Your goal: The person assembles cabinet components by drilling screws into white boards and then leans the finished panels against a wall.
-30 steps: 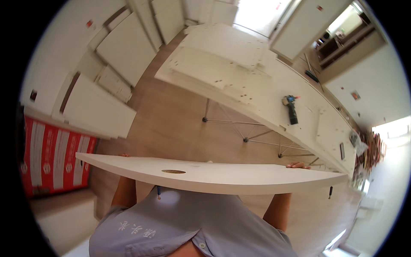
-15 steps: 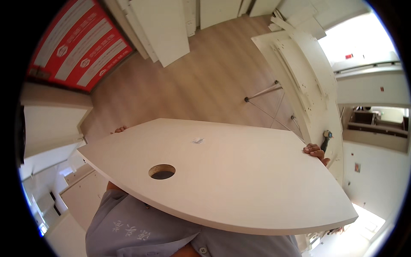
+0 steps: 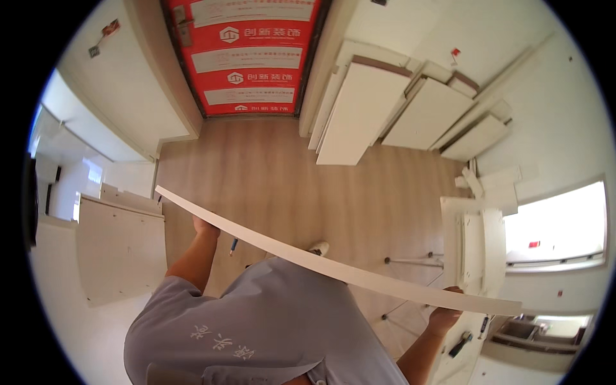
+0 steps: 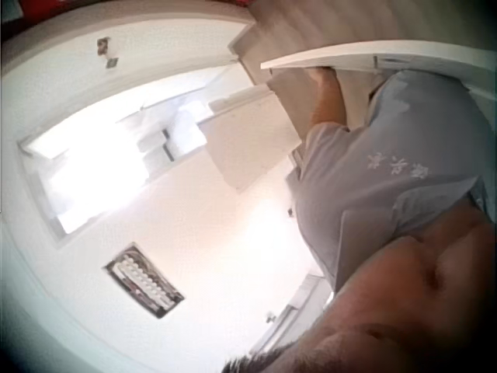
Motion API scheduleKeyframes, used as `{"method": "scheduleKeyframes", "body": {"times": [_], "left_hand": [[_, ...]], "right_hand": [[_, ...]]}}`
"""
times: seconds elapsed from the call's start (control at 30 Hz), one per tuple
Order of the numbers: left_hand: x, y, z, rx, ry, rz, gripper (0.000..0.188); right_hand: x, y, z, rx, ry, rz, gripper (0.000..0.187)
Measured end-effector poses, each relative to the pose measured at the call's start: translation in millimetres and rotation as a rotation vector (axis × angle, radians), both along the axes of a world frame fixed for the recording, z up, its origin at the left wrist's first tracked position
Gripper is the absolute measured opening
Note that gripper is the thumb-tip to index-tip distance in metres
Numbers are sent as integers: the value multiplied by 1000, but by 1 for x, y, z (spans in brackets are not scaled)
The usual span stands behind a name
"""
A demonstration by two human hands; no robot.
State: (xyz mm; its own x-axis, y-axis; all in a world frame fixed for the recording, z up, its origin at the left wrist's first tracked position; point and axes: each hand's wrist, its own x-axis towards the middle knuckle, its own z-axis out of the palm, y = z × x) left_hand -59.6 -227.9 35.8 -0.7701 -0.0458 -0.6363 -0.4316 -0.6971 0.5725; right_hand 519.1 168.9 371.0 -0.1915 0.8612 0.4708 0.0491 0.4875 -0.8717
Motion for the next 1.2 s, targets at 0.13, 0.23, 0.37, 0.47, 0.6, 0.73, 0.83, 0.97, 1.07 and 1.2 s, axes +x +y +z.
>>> {"method": "scheduleKeyframes", "body": {"times": [0.13, 0.23, 0.37, 0.47, 0.6, 0.73, 0.83, 0.97, 1.07, 1.2], "left_hand": [[-6, 2, 19, 6, -44, 116, 41], [-21, -6, 8, -2, -110, 185, 46], [-41, -12, -2, 3, -7, 237, 38], [-49, -4, 5, 0, -74, 336, 37], [-41, 5, 16, -88, -114, 448, 59], [-17, -14, 11, -77, -167, 558, 56], [7, -30, -7, -50, -147, 576, 48], [34, -50, -36, 54, -247, 651, 58], [31, -68, -53, 117, -384, 706, 67], [-9, -103, -67, 203, -404, 697, 74]], "right_hand": [[-42, 41, 13, -6, -126, 282, 43], [-81, 81, 29, -149, -325, 420, 48], [-157, 133, 38, -101, -319, 577, 37], [-203, 172, 33, -90, -317, 633, 26], [-259, 210, 15, -265, -192, 523, 25], [-329, 235, 23, -221, -182, 630, 33], [-394, 236, 38, -19, -191, 872, 40], [-484, 214, 51, 100, -407, 1005, 46], [-556, 164, 79, 326, -656, 1013, 70], [-626, 23, 157, 329, -759, 1145, 66]]}}
